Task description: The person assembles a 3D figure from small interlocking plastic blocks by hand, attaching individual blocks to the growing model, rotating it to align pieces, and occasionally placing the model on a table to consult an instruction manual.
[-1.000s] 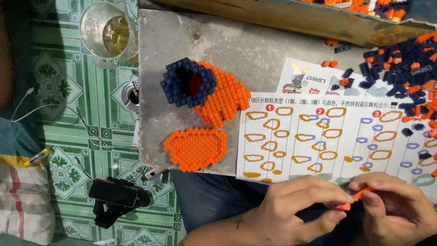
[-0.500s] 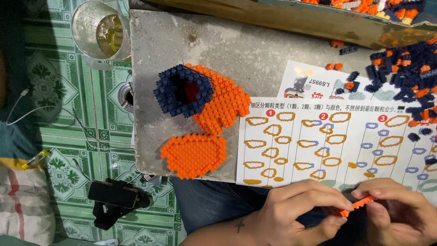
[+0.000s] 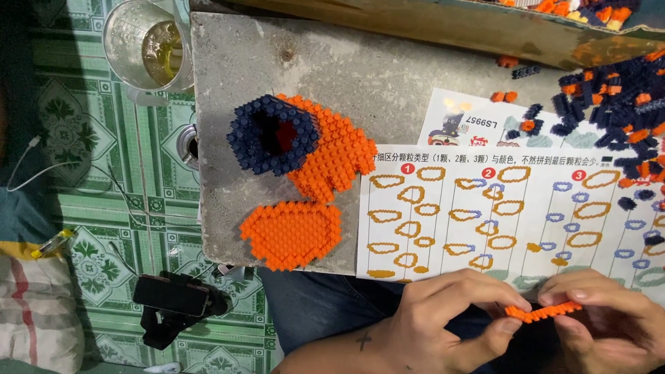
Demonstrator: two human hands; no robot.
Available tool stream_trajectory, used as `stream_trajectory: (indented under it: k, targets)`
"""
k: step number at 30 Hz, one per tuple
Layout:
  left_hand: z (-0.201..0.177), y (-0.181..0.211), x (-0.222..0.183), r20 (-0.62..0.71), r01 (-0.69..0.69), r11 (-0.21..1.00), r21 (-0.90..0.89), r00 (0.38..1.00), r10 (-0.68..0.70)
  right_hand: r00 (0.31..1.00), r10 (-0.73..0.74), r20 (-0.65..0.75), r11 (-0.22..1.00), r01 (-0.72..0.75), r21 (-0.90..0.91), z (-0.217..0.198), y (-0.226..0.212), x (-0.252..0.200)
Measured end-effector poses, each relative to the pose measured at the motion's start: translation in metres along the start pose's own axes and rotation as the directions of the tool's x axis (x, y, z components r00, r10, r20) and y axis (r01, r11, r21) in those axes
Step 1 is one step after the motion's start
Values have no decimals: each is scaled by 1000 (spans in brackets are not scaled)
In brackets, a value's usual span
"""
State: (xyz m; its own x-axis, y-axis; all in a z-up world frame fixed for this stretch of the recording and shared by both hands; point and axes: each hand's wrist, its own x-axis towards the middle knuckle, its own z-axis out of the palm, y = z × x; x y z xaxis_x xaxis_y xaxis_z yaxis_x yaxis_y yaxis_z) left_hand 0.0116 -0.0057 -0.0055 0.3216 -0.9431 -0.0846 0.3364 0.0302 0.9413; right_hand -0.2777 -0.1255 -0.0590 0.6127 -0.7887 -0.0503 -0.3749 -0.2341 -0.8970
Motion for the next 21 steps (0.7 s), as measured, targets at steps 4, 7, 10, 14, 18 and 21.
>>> stream_trajectory:
  k: [4,7,10,14,18,21]
  targets:
    - [2,0,0,-29,16,1000,5,999,-16,996,-77,52,995,73,73,-8,12,0]
    - [3,-1,0,-40,17,1000,-13,999,-17,998,-17,65,1000,16,16,-10,6,0]
    - [2,-4,-1,-31,-1,1000,-22,1000,0,996,-8,91,1000,6,28,-13,9,-1]
    - [3,-5,-1,-33,-19,1000,-11,999,19,993,23,115,1000,-25,8,-18,6,1]
    - [4,-5,-2,-45,-23,1000,6,999,24,988,21,151,1000,-18,-23,-22,8,1]
    - [3,-3,-2,-51,-48,998,35,997,50,996,32,82,999,-30,-21,-12,-1,2]
